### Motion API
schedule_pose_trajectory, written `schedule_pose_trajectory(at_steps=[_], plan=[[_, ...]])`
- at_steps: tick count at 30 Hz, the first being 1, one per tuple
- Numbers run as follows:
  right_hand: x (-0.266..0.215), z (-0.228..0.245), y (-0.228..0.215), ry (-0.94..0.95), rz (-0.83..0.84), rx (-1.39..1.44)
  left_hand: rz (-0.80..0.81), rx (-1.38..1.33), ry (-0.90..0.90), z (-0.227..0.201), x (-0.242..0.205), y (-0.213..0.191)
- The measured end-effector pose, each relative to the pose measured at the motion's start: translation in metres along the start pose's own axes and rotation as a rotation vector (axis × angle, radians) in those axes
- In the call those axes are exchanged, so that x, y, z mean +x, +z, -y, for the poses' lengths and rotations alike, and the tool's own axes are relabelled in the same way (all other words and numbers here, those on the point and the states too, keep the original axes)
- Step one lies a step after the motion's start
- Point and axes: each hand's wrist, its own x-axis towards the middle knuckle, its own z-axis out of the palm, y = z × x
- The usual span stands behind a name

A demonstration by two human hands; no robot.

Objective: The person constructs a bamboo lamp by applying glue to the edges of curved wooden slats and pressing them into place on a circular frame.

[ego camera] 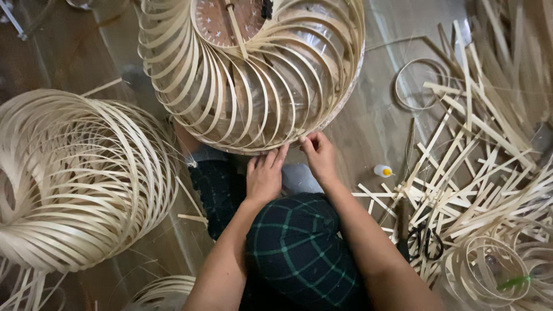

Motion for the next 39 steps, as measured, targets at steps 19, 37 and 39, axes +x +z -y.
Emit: schedule_pose_trajectory(at_steps=[19,37,39], plan=[[0.001,0.042,-0.022,-0.072,-0.030,-0.275,-0.348,-2.027,-1.065,0.099,-0.013,0.113],[0.023,0.008,-0.036,-0.139,-0.146,0.112,0.106,-0.424,0.270,-0.037,0.051,-0.022],[0.018,0.010,-0.034,0.026,-0.164,0.196,0.088,-0.335,0.264,-0.045,0.051,-0.024]])
